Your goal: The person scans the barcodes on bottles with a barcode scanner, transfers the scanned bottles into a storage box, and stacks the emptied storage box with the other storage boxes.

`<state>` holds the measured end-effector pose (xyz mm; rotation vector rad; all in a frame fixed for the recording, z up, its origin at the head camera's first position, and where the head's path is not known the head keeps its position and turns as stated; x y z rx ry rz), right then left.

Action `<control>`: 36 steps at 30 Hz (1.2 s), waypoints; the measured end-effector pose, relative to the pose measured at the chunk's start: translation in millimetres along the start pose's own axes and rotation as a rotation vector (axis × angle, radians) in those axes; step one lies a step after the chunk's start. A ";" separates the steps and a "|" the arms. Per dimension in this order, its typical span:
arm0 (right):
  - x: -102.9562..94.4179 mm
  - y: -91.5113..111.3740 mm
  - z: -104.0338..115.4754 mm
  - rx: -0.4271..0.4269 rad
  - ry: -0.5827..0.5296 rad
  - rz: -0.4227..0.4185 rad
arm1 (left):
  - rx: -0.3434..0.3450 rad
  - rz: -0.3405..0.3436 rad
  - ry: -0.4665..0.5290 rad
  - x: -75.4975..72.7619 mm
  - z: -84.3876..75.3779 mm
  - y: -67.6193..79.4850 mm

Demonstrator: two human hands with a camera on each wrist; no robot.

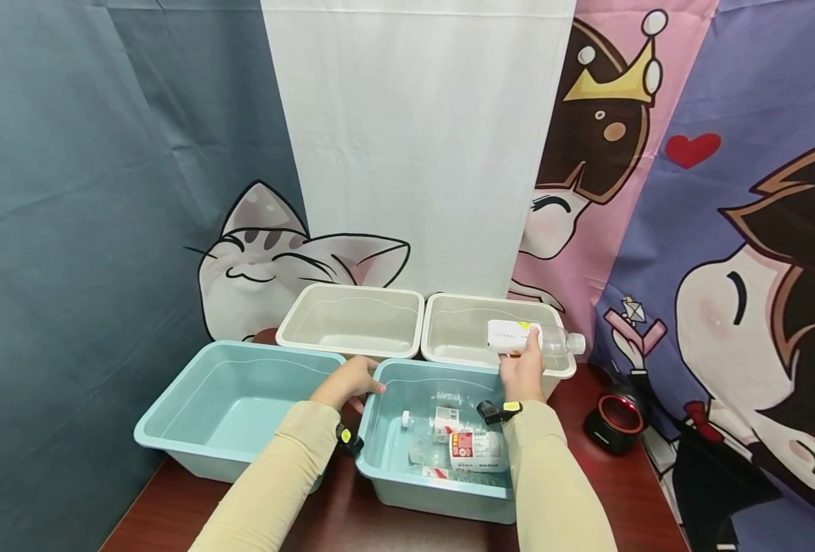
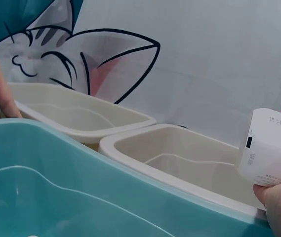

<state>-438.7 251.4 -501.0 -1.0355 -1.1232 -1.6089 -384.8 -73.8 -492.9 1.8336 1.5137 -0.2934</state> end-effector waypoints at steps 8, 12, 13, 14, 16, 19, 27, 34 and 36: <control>3.4 1.3 -10.6 0.007 0.089 -0.046 | 0.009 -0.006 -0.011 0.8 -1.0 1.9; 5.6 4.2 -13.3 -0.001 0.118 -0.086 | 0.009 -0.006 -0.007 1.0 -1.4 2.2; 6.2 4.6 -13.6 -0.001 0.122 -0.090 | 0.009 -0.006 -0.005 1.1 -1.4 2.2; 6.3 4.8 -13.9 -0.001 0.124 -0.095 | 0.011 -0.006 -0.003 1.1 -1.5 2.4; 7.0 4.5 -14.7 0.001 0.130 -0.096 | 0.013 -0.008 -0.005 1.2 -1.6 2.5; 7.4 4.2 -17.9 0.028 0.127 -0.101 | 0.010 -0.012 -0.008 1.3 -1.5 2.5; 8.2 4.0 -25.0 0.066 0.192 -0.138 | 0.003 -0.020 -0.005 1.2 -0.1 1.5; 6.8 3.8 -29.3 0.089 0.224 -0.110 | 0.019 -0.004 -0.003 0.8 -0.1 1.4; 6.6 3.4 -30.4 0.098 0.223 -0.094 | 0.018 -0.004 0.000 0.4 -0.1 1.3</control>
Point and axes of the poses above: each hand's wrist, its own y-axis away from the middle knuckle, its own x-axis out of the palm, z = x × y, the point moved 5 cm from there along -y, towards the middle knuckle, and after that the axes turned 5 degrees about -x, right-handed, at the moved point
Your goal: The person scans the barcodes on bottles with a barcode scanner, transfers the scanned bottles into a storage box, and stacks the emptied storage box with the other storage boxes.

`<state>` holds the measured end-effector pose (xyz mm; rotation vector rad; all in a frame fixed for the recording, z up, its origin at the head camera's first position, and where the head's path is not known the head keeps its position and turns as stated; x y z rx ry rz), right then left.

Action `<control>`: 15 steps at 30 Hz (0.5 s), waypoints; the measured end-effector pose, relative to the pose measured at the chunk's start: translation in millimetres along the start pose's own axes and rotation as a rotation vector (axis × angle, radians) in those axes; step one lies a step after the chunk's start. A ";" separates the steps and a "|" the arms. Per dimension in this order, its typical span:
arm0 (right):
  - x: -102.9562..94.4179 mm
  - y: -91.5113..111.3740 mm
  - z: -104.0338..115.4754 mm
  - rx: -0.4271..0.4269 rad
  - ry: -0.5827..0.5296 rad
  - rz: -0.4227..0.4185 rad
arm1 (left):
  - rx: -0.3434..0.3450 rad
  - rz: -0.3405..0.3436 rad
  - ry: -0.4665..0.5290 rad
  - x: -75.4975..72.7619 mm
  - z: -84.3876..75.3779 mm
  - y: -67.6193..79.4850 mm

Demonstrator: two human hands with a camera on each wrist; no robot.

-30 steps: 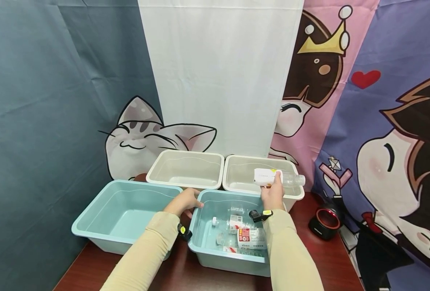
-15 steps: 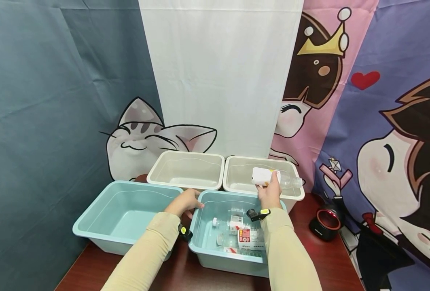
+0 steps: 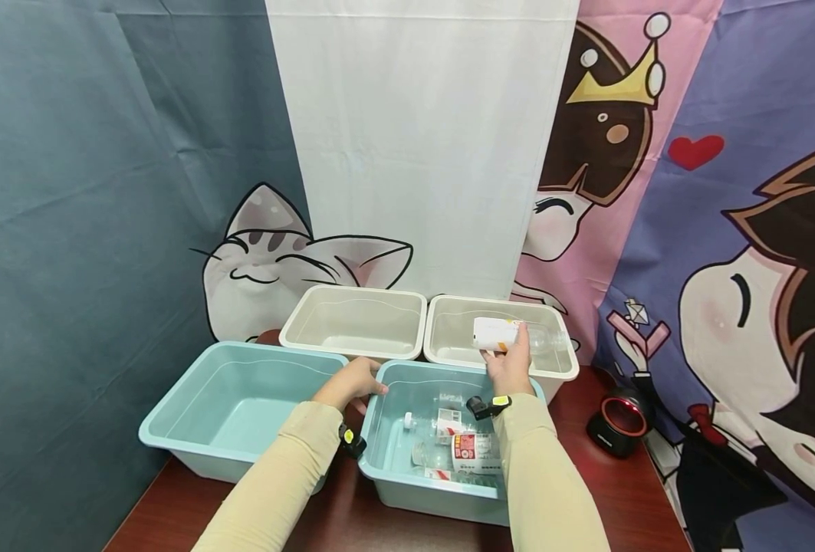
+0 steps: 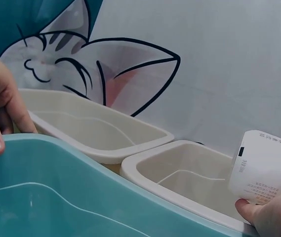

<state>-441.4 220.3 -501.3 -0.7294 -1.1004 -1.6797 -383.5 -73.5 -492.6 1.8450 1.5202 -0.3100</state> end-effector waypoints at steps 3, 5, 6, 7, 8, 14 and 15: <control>0.0 -0.5 -0.3 0.009 -0.015 0.015 | 0.000 -0.002 -0.001 -0.1 -0.6 1.0; -0.3 -0.7 -0.3 0.015 -0.018 0.016 | 0.001 -0.001 -0.002 -0.3 -1.0 1.9; -0.2 -0.4 -0.3 0.019 -0.024 0.016 | 0.003 -0.001 -0.004 -0.3 -1.2 2.4; -0.4 -0.3 -0.2 0.021 -0.022 0.016 | 0.006 -0.001 -0.005 -0.3 -1.3 2.9; -0.9 -0.1 -0.2 0.022 -0.015 0.013 | 0.007 0.000 -0.003 -0.3 -1.4 3.2; -1.8 2.7 0.2 0.030 0.046 -0.008 | 0.025 -0.001 0.004 -0.1 -1.8 4.8; -2.0 3.0 0.2 0.033 0.047 -0.012 | 0.028 -0.001 0.005 -0.1 -1.9 4.8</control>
Point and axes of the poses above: each hand's wrist, its own y-axis away from the middle knuckle, its own x-axis out of the palm, z = x × y, the point moved 5 cm from there along -y, towards the middle knuckle, and after that the axes turned 5 degrees about -x, right-handed, at the moved point
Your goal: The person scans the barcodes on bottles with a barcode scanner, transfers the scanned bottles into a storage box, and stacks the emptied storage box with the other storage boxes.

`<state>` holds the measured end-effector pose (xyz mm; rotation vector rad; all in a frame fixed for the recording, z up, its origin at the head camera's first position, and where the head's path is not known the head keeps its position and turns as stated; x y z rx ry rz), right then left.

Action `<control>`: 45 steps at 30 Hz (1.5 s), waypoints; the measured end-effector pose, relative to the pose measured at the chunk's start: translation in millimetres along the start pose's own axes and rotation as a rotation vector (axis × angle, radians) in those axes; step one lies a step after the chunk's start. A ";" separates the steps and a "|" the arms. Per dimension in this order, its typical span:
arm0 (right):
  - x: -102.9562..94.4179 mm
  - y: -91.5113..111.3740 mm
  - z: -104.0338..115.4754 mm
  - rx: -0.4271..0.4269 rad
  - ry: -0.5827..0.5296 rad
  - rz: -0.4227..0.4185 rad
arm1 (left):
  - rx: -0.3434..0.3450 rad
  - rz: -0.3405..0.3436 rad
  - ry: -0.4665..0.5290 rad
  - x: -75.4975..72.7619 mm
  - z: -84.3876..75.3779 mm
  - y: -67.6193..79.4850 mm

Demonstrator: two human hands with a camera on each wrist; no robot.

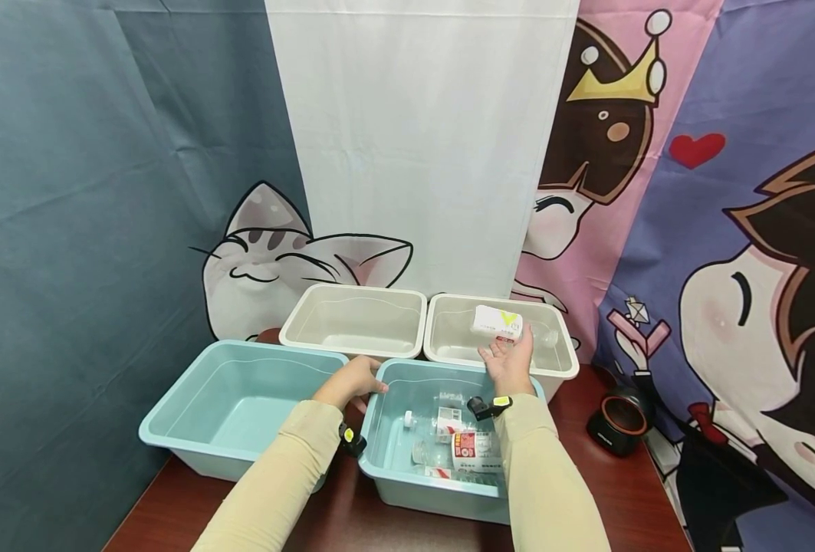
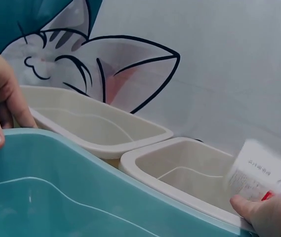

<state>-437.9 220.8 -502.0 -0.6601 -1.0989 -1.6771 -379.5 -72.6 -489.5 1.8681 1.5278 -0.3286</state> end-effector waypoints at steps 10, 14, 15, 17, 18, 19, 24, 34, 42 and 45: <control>-5.6 0.6 0.1 -0.010 -0.030 -0.014 | -0.013 0.005 0.001 2.1 1.9 -1.3; -8.0 -0.1 0.5 -0.014 -0.047 0.003 | -0.017 0.005 0.003 2.6 3.0 -2.1; -8.8 -0.4 0.7 -0.015 -0.051 0.002 | -0.017 0.004 0.006 2.6 3.3 -2.3; -9.4 -0.5 1.2 -0.017 -0.044 0.001 | -0.021 0.004 0.012 2.5 3.7 -2.7; -9.3 -0.4 1.2 -0.017 -0.041 0.001 | -0.020 0.004 0.011 2.6 3.8 -2.7; -9.2 -0.2 1.4 -0.017 -0.031 0.001 | -0.022 0.004 0.012 2.5 3.9 -2.7; -7.1 1.2 4.0 -0.023 0.049 0.018 | -0.032 0.007 0.008 1.2 2.6 -2.0; 9.3 7.3 12.1 -0.063 0.345 0.174 | -0.037 0.014 -0.006 -0.3 0.1 -3.3; 29.0 20.2 8.9 -0.054 0.720 0.383 | -0.036 0.015 0.003 -1.9 0.8 -5.5; 33.2 23.8 6.6 -0.066 0.870 0.434 | -0.038 0.017 0.004 -2.0 1.6 -6.4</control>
Point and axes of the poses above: each hand's wrist, its own y-axis away from the middle knuckle, its own x-axis out of the palm, z = x × y, the point moved 5 cm from there along -y, towards the middle knuckle, and after that the axes turned 5 degrees about -x, right-handed, at the moved point
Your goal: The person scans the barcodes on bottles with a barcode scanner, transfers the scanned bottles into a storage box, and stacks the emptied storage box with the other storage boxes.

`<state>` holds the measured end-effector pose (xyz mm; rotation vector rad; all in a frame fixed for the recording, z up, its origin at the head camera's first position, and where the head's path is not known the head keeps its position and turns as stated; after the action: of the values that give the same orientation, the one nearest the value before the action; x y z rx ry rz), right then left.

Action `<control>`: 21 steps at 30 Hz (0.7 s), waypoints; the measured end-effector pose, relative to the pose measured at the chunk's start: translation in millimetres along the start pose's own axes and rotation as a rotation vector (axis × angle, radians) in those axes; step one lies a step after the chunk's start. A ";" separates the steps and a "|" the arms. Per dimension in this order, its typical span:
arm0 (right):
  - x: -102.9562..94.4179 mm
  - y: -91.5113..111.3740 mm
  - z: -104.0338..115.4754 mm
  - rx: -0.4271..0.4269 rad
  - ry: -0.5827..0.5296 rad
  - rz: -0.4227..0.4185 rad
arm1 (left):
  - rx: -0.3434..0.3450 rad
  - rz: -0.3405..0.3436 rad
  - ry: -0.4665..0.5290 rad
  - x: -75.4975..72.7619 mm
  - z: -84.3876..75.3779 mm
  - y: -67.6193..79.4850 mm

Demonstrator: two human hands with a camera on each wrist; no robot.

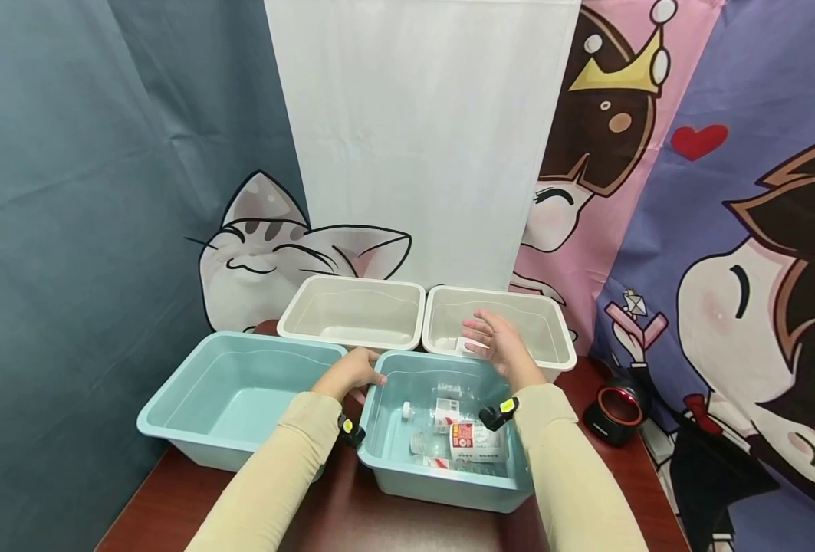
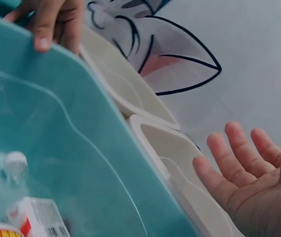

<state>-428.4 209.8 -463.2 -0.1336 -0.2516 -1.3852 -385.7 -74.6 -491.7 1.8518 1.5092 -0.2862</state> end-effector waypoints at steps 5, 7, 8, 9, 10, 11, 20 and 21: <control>5.3 4.0 0.6 -0.035 0.233 0.052 | -0.006 0.001 -0.003 -0.8 -0.4 0.9; 7.4 5.6 -0.5 -0.050 0.327 0.076 | -0.006 -0.002 -0.003 -1.4 -0.6 1.2; 8.3 6.2 -1.5 -0.054 0.376 0.084 | -0.007 -0.002 -0.002 -1.6 -0.6 1.2; 9.3 6.8 -2.9 -0.054 0.412 0.094 | -0.007 -0.003 0.000 -1.8 -0.5 1.2; 10.5 7.6 -4.7 -0.055 0.445 0.110 | -0.008 -0.003 0.002 -1.8 -0.3 1.1; 11.8 8.4 -6.5 -0.052 0.471 0.129 | -0.008 -0.003 0.004 -1.9 -0.2 1.0; 20.8 17.4 -25.4 -0.002 0.807 0.283 | 0.000 -0.005 0.013 -1.6 1.2 0.0; 21.5 18.6 -27.2 0.000 0.846 0.305 | 0.002 -0.005 0.013 -1.7 1.2 0.2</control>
<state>-404.0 186.2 -483.0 0.3995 0.4586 -1.0330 -385.8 -76.7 -491.5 1.8551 1.5225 -0.2790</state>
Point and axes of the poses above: each hand's wrist, its own y-axis away from the middle knuckle, its own x-axis out of the palm, z = x × y, the point moved 5 cm from there along -y, towards the middle knuckle, and after that the axes turned 5 degrees about -x, right-handed, at the moved point
